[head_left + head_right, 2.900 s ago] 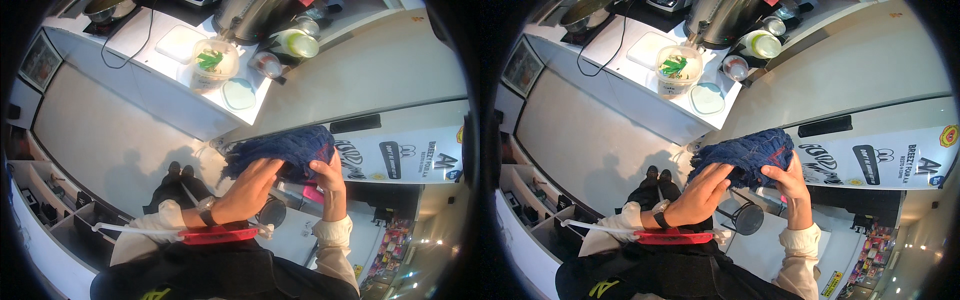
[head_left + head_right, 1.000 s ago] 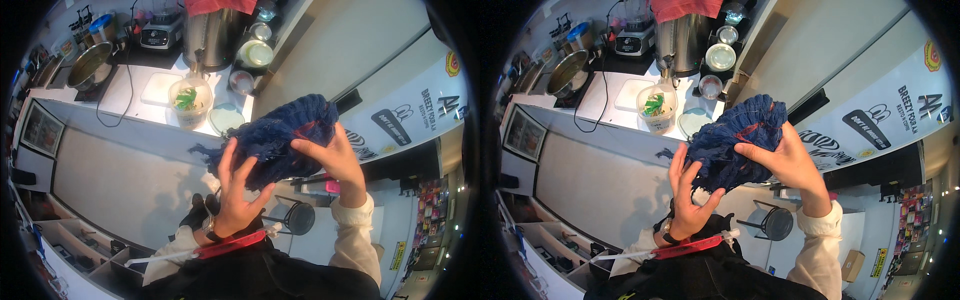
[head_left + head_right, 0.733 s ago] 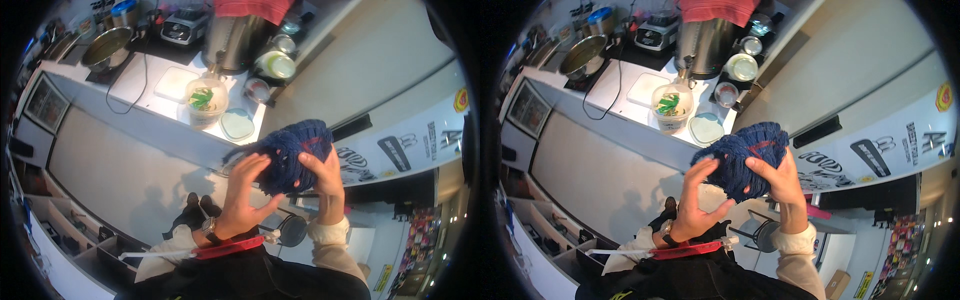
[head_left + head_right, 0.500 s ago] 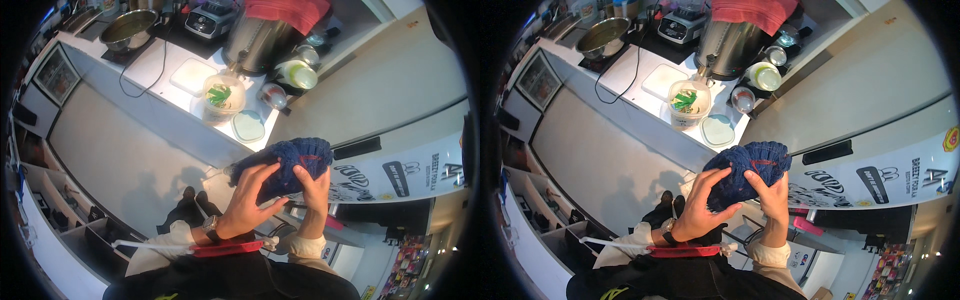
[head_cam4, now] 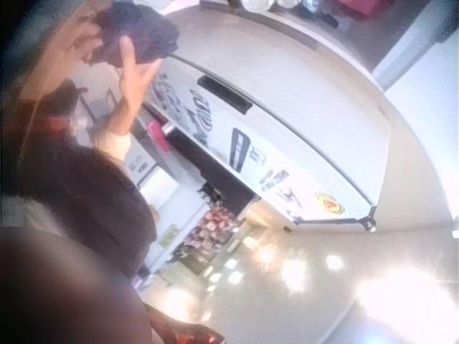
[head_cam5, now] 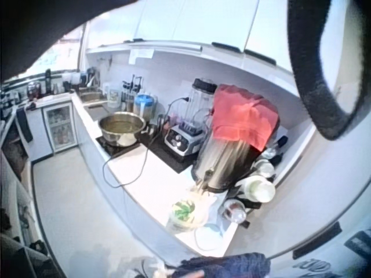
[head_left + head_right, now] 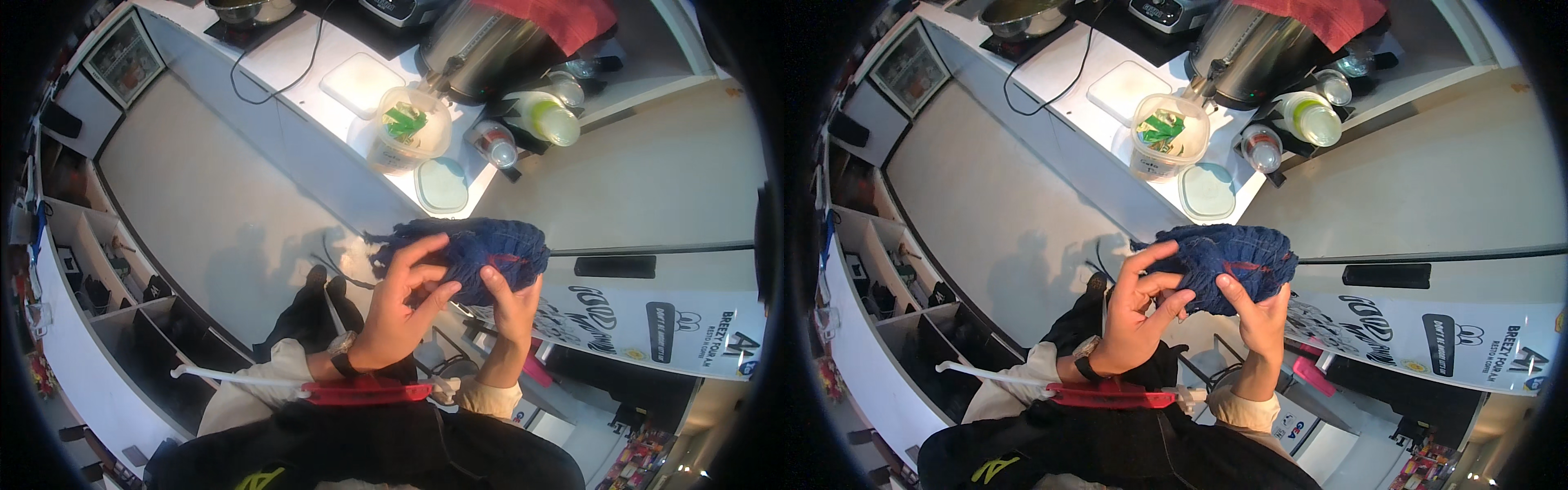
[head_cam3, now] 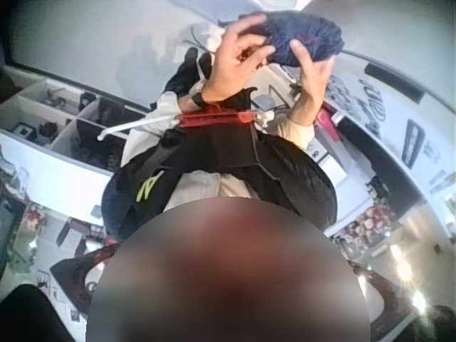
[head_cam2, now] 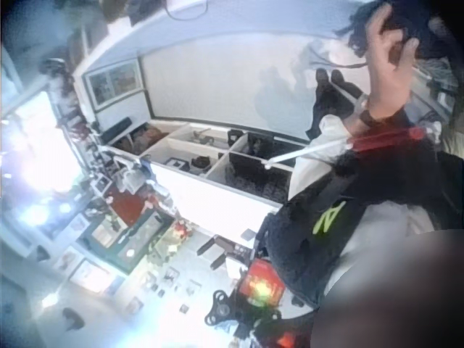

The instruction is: The person assembles a mop by attaching a blue mop head to a white handle. They insert the handle into the mop head, secure it with a red locking mechanism, and adjust the fabric strands to ensure a proper fit. The person then lifts the assembled mop to inspect the connection.

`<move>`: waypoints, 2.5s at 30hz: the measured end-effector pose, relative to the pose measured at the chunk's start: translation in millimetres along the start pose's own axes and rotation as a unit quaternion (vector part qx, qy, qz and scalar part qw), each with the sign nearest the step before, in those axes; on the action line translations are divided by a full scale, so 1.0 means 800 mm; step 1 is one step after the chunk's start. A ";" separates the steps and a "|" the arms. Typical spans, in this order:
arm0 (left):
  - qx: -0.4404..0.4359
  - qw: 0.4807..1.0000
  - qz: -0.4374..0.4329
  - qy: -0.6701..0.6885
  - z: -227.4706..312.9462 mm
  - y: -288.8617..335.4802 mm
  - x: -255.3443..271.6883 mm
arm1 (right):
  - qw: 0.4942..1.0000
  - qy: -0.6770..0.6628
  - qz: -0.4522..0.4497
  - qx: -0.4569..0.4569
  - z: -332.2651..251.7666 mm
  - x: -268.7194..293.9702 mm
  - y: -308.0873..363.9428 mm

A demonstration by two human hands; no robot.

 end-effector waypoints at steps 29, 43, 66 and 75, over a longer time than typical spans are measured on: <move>0.243 0.910 -0.329 -0.068 -0.043 0.109 0.149 | 0.976 -0.176 0.099 -0.075 0.077 0.020 0.049; 0.140 0.990 -0.015 0.010 -0.020 0.233 0.266 | 0.973 -0.220 0.037 0.062 -0.021 -0.054 0.109; -0.172 0.927 -0.002 -0.333 0.094 0.188 0.218 | 0.970 -0.219 -0.098 -0.032 0.038 -0.252 0.093; -0.192 0.968 -0.032 -0.156 0.086 0.169 0.209 | 0.968 -0.236 -0.029 -0.083 0.055 -0.236 0.078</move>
Point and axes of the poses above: each hand's wrist, its own y-axis away from the middle knuckle, its own x-axis out of the back of the hand, z = x × y, the point moved 7 cm from there along -y, towards the middle knuckle, and after that the axes turned 3 degrees about z, right-handed, at the moved point
